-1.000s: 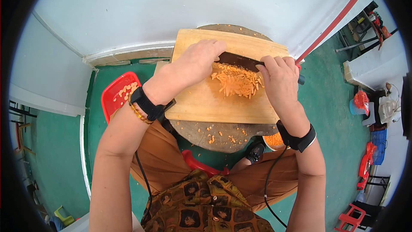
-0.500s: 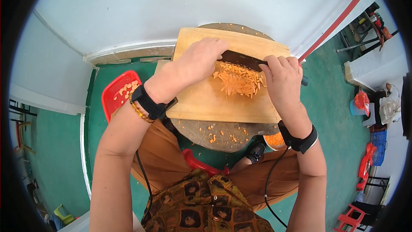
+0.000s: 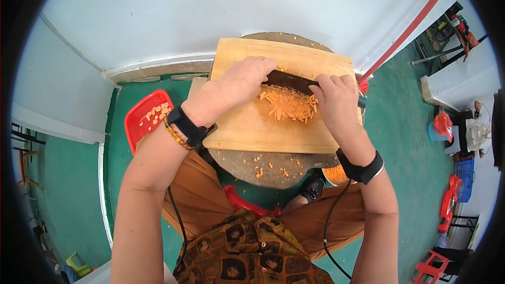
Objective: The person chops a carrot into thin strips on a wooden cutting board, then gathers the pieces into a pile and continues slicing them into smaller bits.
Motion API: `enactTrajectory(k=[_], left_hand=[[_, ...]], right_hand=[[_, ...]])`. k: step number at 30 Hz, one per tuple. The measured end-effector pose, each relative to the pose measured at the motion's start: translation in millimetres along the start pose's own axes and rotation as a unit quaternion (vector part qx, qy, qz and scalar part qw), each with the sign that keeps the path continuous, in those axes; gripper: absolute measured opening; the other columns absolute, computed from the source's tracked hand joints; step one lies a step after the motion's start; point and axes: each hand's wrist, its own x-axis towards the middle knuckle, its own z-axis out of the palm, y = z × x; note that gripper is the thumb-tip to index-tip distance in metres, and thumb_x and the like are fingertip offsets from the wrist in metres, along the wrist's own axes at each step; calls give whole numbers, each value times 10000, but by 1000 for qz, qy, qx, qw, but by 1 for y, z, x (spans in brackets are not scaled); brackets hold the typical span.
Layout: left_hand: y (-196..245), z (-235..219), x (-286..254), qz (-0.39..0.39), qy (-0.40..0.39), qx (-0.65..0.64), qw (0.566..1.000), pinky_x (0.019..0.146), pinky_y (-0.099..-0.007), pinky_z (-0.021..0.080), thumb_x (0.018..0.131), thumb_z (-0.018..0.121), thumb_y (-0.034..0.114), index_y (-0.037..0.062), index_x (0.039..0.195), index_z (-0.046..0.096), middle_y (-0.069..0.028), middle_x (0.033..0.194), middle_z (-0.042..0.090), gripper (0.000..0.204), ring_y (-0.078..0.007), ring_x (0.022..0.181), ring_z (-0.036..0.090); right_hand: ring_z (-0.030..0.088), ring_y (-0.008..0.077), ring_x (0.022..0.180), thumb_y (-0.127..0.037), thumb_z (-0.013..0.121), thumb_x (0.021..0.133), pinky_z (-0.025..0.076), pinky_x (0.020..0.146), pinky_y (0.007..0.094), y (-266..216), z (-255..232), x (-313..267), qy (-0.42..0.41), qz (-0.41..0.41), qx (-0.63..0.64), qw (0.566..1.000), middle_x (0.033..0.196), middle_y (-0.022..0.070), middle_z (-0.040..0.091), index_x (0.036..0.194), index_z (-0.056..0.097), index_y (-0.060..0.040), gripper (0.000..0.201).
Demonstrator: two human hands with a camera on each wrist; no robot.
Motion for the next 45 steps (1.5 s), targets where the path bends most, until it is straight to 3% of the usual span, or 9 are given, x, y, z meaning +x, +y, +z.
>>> enactTrajectory(k=[4, 7, 13, 22, 28, 31, 37, 40, 45], left_hand=[[7, -12, 2, 30, 28, 25, 999, 758, -491, 487, 742, 546, -104, 18, 937, 509, -195, 882, 607, 233, -414, 905, 586], [4, -3, -1, -6, -27, 22, 999, 758, -492, 485, 741, 543, -102, 15, 938, 510, -199, 883, 603, 232, -418, 907, 582], [5, -10, 3, 37, 42, 26, 998, 758, -490, 483, 753, 543, -84, 11, 941, 513, -201, 882, 601, 213, -420, 907, 578], [4, -7, 3, 28, 37, 30, 998, 748, -493, 488, 758, 550, -72, 13, 938, 514, -199, 881, 610, 202, -426, 893, 586], [4, -4, 2, -20, -23, 6, 1000, 771, -462, 471, 815, 542, -75, -9, 927, 468, -209, 905, 581, 150, -421, 921, 562], [4, -5, 3, 31, 42, 30, 998, 771, -461, 471, 831, 531, -63, -6, 935, 467, -211, 907, 582, 135, -422, 911, 564], [1, 0, 4, 6, 9, 13, 1000, 772, -470, 484, 806, 528, -99, 2, 954, 470, -214, 914, 578, 188, -432, 899, 560], [1, 0, 4, 34, 72, 0, 997, 737, -501, 481, 774, 541, -64, 19, 931, 516, -201, 864, 600, 179, -430, 874, 574], [0, -2, 6, 5, 12, 11, 1000, 745, -498, 480, 758, 541, -82, 13, 950, 521, -204, 879, 603, 215, -433, 887, 574]], right_hand=[[539, 260, 819, -202, 734, 790, 405, 713, 406, -4, -17, 7, 23, -13, -18, 999, 739, 22, 590, 806, 588, -125, 166], [541, 267, 813, -197, 736, 788, 405, 711, 411, -4, 4, -1, 2, -3, 12, 1000, 737, 29, 589, 805, 587, -121, 168], [549, 269, 818, -200, 732, 792, 418, 724, 412, -4, -16, 11, 16, -4, -25, 1000, 744, 31, 594, 808, 591, -120, 163], [547, 271, 806, -217, 727, 799, 419, 710, 415, 0, -13, 11, 18, -17, -19, 1000, 747, 32, 597, 815, 593, -120, 167], [542, 274, 811, -210, 737, 785, 415, 693, 413, 5, 3, 4, 3, -6, -1, 1000, 728, 33, 589, 813, 599, -121, 167], [543, 273, 816, -213, 738, 785, 415, 693, 414, 4, -11, 9, 12, -13, -13, 1000, 733, 30, 590, 813, 600, -120, 169], [542, 274, 816, -200, 734, 787, 424, 709, 416, 9, 6, 5, -11, -4, 1, 1000, 740, 32, 597, 807, 603, -121, 154], [545, 273, 822, -209, 733, 788, 434, 719, 415, 4, -9, 11, 8, -4, -11, 1000, 744, 35, 603, 807, 605, -123, 156], [547, 273, 820, -217, 732, 789, 430, 708, 411, 7, 7, 6, -11, -3, -3, 1000, 747, 35, 603, 807, 609, -122, 156]])
